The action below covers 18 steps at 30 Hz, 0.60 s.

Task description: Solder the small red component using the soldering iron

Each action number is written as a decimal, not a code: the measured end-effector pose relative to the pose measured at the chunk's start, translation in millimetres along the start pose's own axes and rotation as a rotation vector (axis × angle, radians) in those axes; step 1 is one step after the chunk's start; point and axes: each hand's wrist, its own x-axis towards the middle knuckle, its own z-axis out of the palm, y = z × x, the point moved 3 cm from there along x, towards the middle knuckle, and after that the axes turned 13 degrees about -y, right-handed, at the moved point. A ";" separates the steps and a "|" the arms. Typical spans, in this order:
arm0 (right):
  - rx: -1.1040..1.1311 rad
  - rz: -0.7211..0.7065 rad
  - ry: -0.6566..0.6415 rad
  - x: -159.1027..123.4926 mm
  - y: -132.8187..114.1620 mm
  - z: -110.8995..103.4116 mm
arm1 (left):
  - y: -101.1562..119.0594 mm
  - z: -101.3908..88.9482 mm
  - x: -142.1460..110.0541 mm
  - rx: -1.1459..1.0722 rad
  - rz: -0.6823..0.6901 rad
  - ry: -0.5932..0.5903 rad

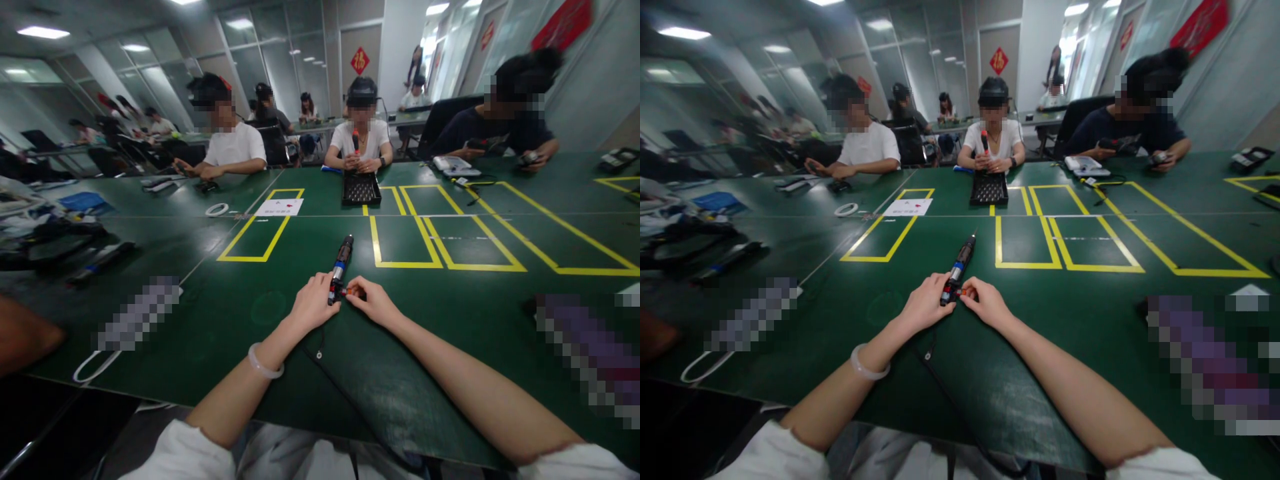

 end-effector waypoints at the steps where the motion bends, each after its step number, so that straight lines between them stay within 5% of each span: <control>1: -0.036 -0.001 -0.002 0.4 -0.1 0.5 | 2.4 0.6 -0.6 -0.007 0.010 -0.002; 5: -0.183 -0.013 0.004 1.7 -1.5 1.3 | 6.6 2.4 -2.6 -0.023 0.042 0.003; 18: -0.167 -0.034 -0.009 -1.3 -3.5 1.0 | 8.3 8.5 -2.6 -0.021 0.026 0.087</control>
